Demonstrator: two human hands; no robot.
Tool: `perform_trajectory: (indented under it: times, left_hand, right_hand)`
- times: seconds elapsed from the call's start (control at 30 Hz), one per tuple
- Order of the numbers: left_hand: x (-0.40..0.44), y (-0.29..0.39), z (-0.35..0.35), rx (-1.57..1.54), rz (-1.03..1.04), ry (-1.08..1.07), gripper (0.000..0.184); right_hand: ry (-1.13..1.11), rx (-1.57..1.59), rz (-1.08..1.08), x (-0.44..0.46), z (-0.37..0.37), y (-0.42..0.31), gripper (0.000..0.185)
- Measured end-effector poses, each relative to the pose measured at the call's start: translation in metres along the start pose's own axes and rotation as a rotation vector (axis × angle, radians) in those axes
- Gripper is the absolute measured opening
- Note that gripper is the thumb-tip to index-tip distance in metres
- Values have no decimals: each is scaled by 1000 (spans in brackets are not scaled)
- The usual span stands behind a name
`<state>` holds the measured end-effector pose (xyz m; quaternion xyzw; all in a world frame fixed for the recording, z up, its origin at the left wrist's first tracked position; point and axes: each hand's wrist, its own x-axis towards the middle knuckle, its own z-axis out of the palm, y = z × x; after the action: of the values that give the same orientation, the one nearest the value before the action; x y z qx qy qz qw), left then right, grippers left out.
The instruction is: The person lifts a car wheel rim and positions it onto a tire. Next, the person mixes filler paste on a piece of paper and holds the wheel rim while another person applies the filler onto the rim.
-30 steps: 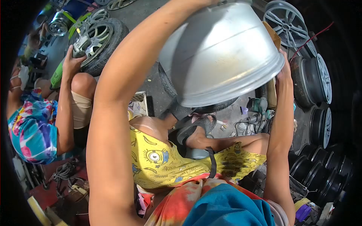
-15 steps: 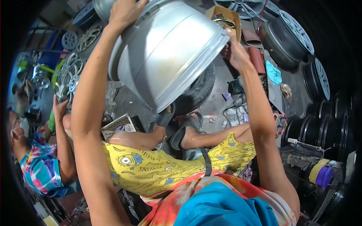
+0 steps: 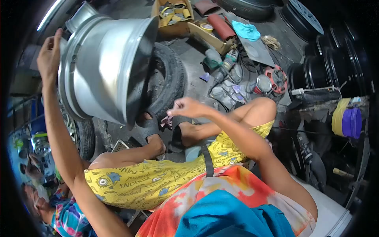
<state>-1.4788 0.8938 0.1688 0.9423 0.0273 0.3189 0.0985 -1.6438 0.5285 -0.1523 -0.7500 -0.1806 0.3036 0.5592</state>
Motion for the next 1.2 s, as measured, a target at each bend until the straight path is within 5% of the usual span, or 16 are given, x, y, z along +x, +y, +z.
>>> perform_trajectory:
  times: [0.07, 0.17, 0.23, 0.4, 0.43, 0.53, 0.63, 0.7, 0.87, 0.93, 1.03, 1.2]
  left_hand:
    - [2, 18, -3, -73, 158, 73, 50]
    - [-27, 69, -27, -236, 246, -104, 41]
    - [-54, 89, -30, -331, 430, -344, 39]
    - [-167, 165, -20, -878, 356, -783, 23]
    - [-156, 179, -17, -773, 315, -1147, 28]
    - [-162, 177, 32, -797, 353, -1371, 29]
    - [-182, 174, 88, -997, 242, -1308, 38]
    - [-196, 172, 127, -1195, 59, -1312, 39]
    - [-231, 157, 198, -1126, -134, -1523, 41]
    - [-250, 146, 218, -1180, -394, -1509, 44]
    - [-287, 132, 248, -1292, -728, -1573, 42]
    - [-322, 135, 259, -1308, -956, -1647, 36]
  right_hand:
    - [0, -162, 41, -23, 5, 61, 40]
    - [-30, -482, 135, -49, 6, 83, 36]
    - [-2, -620, 168, -46, -9, 86, 34]
    - [431, -693, 234, -37, -137, 108, 38]
    - [543, -738, 319, -53, -163, 94, 40]
    - [596, -1042, 595, -94, -242, 128, 60]
    - [540, -1070, 849, -138, -273, 159, 102]
    - [567, -1026, 868, -155, -263, 162, 108]
    - [616, -943, 779, -166, -265, 193, 115]
    - [577, -945, 816, -161, -267, 186, 117]
    - [609, -1040, 831, -151, -266, 163, 103]
    - [562, -1039, 790, -141, -223, 50, 99]
